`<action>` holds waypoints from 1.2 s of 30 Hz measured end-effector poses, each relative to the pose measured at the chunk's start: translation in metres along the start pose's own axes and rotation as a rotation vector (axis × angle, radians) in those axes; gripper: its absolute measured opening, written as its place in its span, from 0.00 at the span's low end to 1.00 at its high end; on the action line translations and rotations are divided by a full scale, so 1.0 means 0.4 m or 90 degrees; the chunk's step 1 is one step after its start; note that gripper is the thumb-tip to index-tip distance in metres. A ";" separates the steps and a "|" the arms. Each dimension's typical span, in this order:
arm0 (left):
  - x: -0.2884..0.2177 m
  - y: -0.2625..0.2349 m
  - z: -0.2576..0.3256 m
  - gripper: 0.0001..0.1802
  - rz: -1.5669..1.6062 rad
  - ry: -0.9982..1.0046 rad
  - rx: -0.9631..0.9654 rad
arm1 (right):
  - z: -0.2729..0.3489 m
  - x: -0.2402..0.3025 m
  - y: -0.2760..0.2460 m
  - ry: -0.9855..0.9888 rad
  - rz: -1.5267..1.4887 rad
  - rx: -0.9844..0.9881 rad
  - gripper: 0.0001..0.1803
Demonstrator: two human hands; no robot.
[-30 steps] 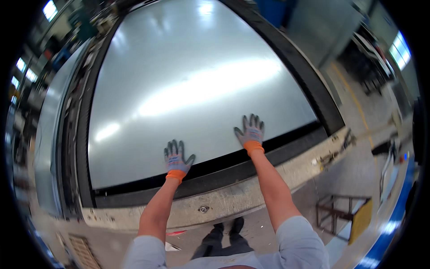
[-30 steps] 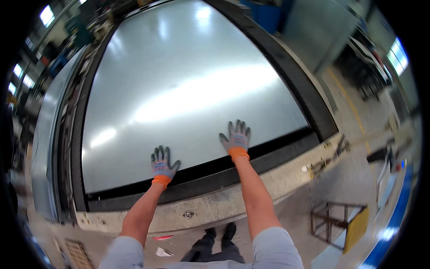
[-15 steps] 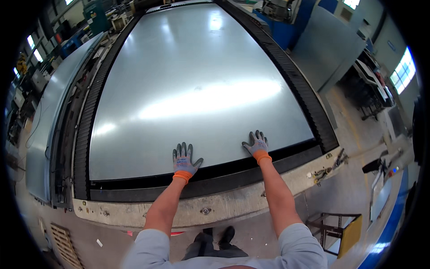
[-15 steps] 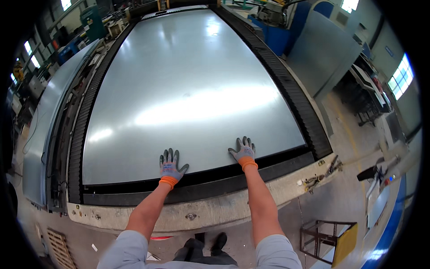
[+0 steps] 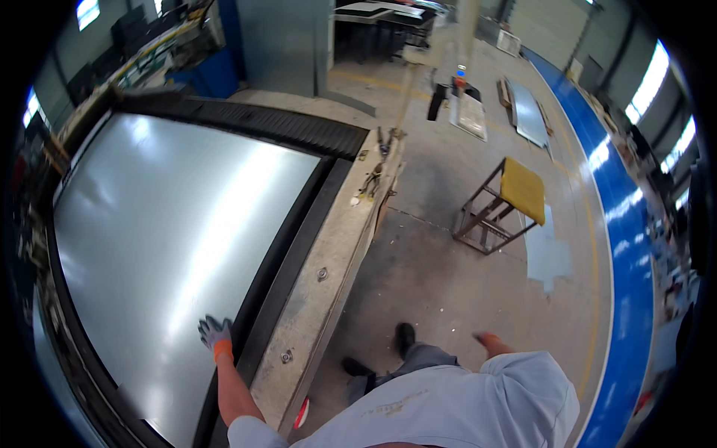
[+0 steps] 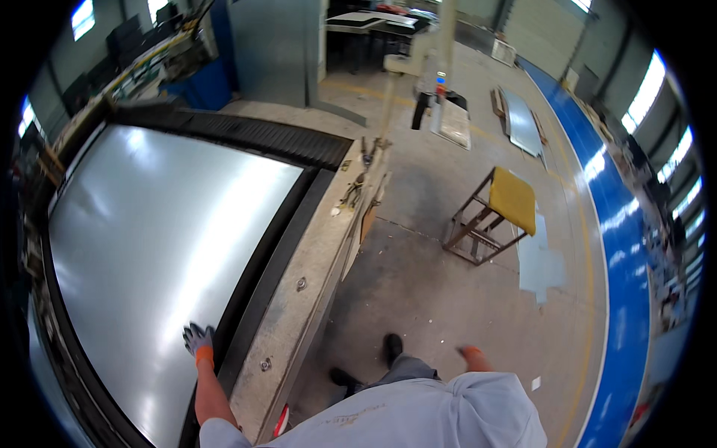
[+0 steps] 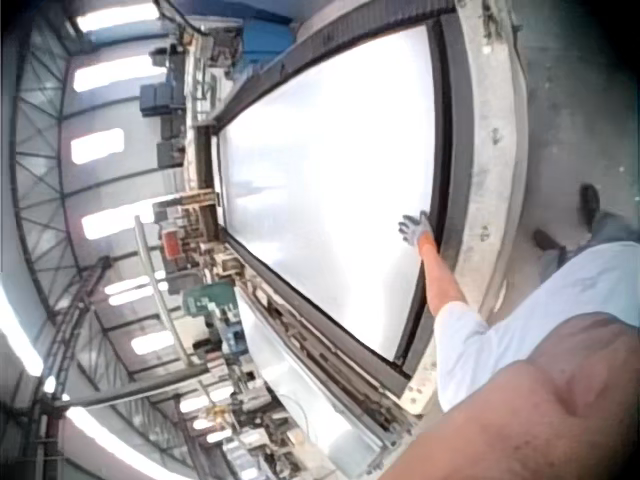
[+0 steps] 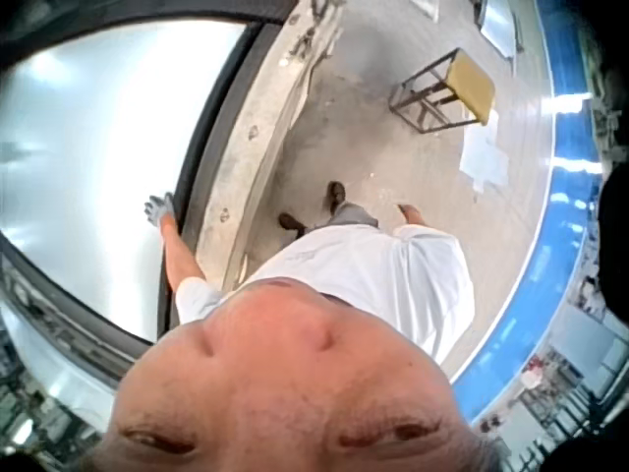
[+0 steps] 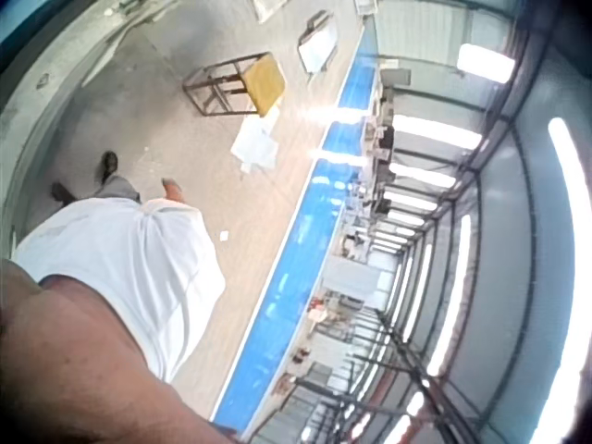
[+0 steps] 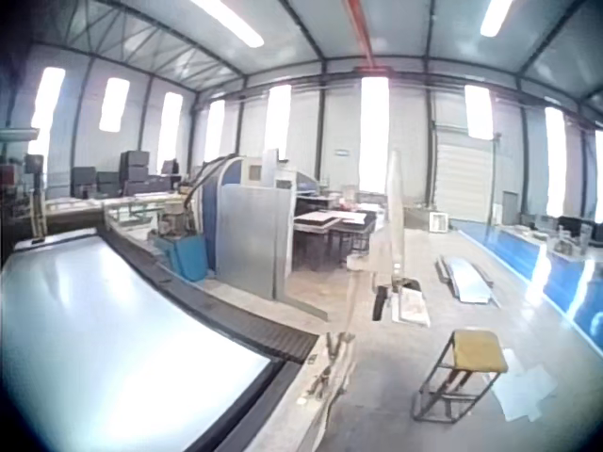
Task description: The person lifts a large metal sheet and places it onto a conveyor belt, then adjusts its position multiple times to align it properly. The person then walks to a control station and operates the machine using a mouse and keyboard.
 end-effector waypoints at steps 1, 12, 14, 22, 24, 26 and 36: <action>0.022 -0.020 0.021 0.45 -0.004 -0.026 -0.005 | 0.030 -0.124 0.049 0.132 -0.090 0.057 0.30; -0.481 0.222 0.614 0.20 0.481 0.122 -0.024 | -0.181 -0.403 0.227 0.126 -0.182 0.029 0.32; -0.623 0.350 0.712 0.19 0.765 0.052 0.101 | -0.285 -0.316 0.008 -0.012 -0.246 -0.040 0.38; -1.457 0.553 1.080 0.37 0.925 -0.105 0.575 | -0.315 0.113 -0.846 -0.546 -1.094 0.377 0.25; -1.666 0.574 1.177 0.31 0.983 -0.078 0.699 | -0.215 0.207 -0.965 -0.690 -1.144 0.507 0.25; -1.768 0.631 1.185 0.28 1.046 -0.027 0.723 | -0.115 0.273 -1.058 -0.722 -1.135 0.498 0.25; -2.069 1.094 0.979 0.19 0.959 -0.171 0.293 | -0.490 0.322 -1.233 -0.629 -1.260 0.567 0.23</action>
Point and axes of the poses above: each hand's wrist, its own z-axis away from the middle knuckle, its own y-axis out of the palm, x = y × z, the point moved 5 cm from there along -z, towards the middle knuckle, and after that the axes turned 8 degrees about z, right-handed, at the moved point
